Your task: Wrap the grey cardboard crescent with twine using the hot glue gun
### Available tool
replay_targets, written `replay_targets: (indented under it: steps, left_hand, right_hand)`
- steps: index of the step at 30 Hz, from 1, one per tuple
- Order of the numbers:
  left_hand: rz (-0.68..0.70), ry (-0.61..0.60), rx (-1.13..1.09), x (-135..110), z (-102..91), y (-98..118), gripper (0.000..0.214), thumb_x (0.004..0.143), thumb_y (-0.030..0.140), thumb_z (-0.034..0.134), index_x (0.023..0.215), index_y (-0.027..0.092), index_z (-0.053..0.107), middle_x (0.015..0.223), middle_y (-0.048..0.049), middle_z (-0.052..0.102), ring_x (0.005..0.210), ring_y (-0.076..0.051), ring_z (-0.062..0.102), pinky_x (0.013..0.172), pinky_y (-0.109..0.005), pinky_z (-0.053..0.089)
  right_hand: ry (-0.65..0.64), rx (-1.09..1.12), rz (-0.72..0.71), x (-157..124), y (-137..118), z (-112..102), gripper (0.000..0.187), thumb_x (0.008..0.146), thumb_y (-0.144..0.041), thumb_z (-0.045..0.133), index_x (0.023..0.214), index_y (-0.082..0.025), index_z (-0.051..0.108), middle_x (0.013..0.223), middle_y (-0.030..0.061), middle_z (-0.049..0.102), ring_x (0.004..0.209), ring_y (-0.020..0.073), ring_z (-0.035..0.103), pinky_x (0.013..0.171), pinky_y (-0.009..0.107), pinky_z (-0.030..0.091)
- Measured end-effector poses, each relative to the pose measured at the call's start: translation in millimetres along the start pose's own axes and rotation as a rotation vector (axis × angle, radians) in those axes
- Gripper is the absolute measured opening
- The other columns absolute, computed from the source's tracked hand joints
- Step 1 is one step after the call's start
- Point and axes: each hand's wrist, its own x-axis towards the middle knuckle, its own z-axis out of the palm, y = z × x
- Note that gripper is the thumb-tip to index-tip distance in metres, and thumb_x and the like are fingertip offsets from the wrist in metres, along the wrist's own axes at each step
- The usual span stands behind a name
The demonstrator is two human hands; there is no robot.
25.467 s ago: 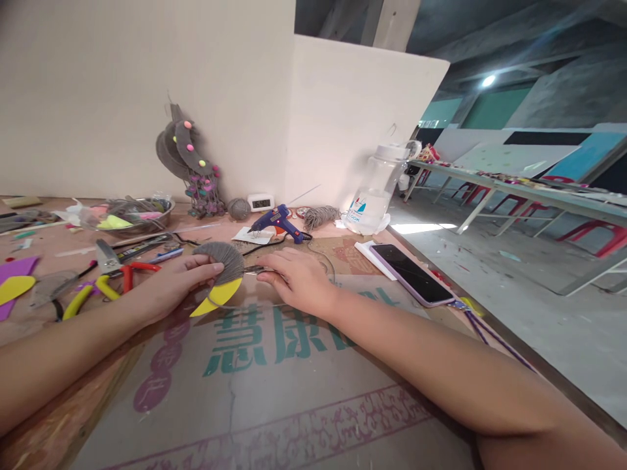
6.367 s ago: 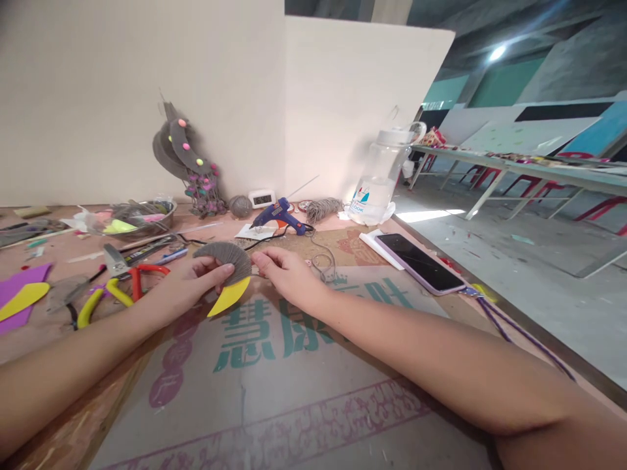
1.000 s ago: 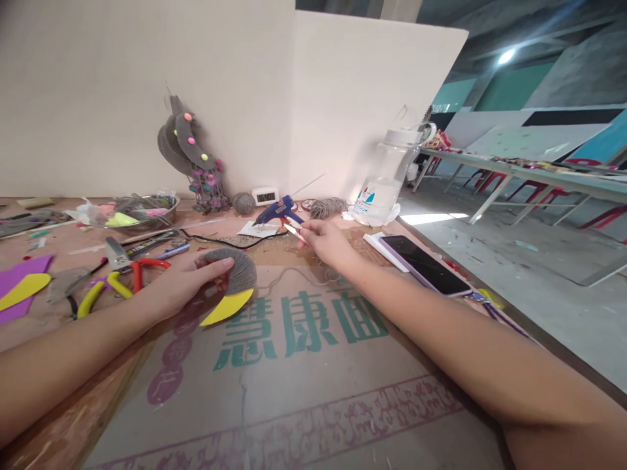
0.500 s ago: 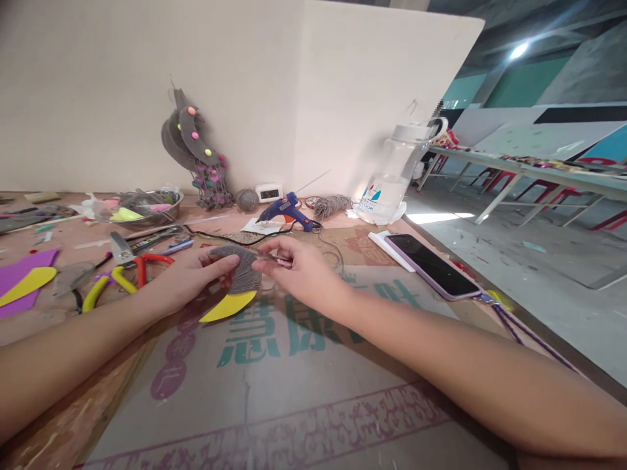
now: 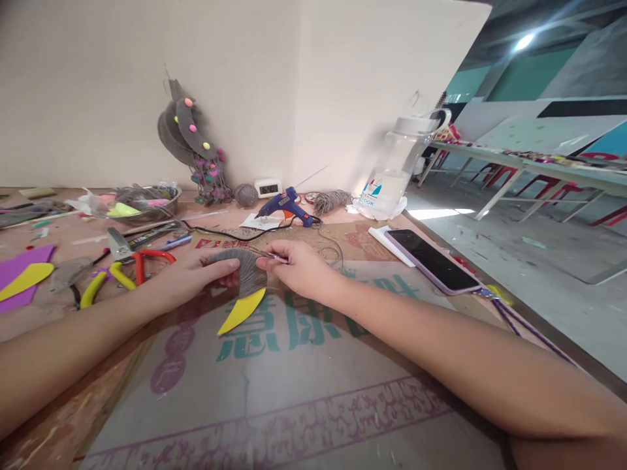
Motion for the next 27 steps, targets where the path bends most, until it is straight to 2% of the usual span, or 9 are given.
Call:
replay_targets:
  steps: [4, 7, 10, 17, 27]
  left_hand:
    - [0.039, 0.033, 0.072, 1, 0.2, -3, 0.03, 0.079, 0.04, 0.046, 0.065, 0.016, 0.058, 0.061, 0.0006, 0.06, 0.057, -0.011, 0.051, 0.053, -0.02, 0.04]
    - [0.05, 0.052, 0.099, 1, -0.3, -4, 0.031, 0.079, 0.04, 0.045, 0.064, 0.016, 0.057, 0.059, 0.0016, 0.057, 0.056, -0.01, 0.05, 0.053, -0.02, 0.039]
    - [0.054, 0.072, 0.115, 1, -0.7, -5, 0.031, 0.079, 0.042, 0.046, 0.064, 0.016, 0.056, 0.057, 0.0022, 0.056, 0.054, -0.011, 0.049, 0.05, -0.02, 0.038]
    - [0.051, 0.076, 0.12, 0, -0.4, -4, 0.032, 0.079, 0.041, 0.046, 0.06, 0.016, 0.055, 0.056, 0.0024, 0.055, 0.055, -0.011, 0.049, 0.052, -0.019, 0.038]
    - [0.033, 0.069, 0.107, 0, -0.2, -3, 0.033, 0.078, 0.041, 0.046, 0.06, 0.016, 0.056, 0.057, 0.0017, 0.055, 0.053, -0.01, 0.048, 0.05, -0.02, 0.036]
  right_hand:
    - [0.134, -0.221, -0.195, -8, -3, -6, 0.029, 0.085, -0.039, 0.045, 0.1, -0.015, 0.05, 0.08, 0.0024, 0.054, 0.069, 0.0124, 0.048, 0.062, 0.024, 0.038]
    - [0.105, -0.465, -0.387, -17, -7, -11, 0.027, 0.088, -0.037, 0.041, 0.102, -0.016, 0.051, 0.087, 0.0055, 0.058, 0.077, 0.0151, 0.05, 0.068, 0.027, 0.037]
    - [0.048, -0.645, -0.479, -22, -8, -11, 0.028, 0.089, -0.037, 0.04, 0.1, -0.016, 0.054, 0.083, 0.0059, 0.059, 0.076, 0.0162, 0.051, 0.066, 0.027, 0.036]
    - [0.075, -0.763, -0.507, -19, -3, -9, 0.027, 0.09, -0.035, 0.039, 0.094, -0.016, 0.057, 0.08, 0.0051, 0.061, 0.076, 0.0162, 0.052, 0.064, 0.026, 0.035]
    - [0.048, -0.793, -0.496, -20, -2, -8, 0.028, 0.09, -0.036, 0.039, 0.096, -0.016, 0.058, 0.083, 0.0054, 0.063, 0.078, 0.0168, 0.052, 0.067, 0.027, 0.035]
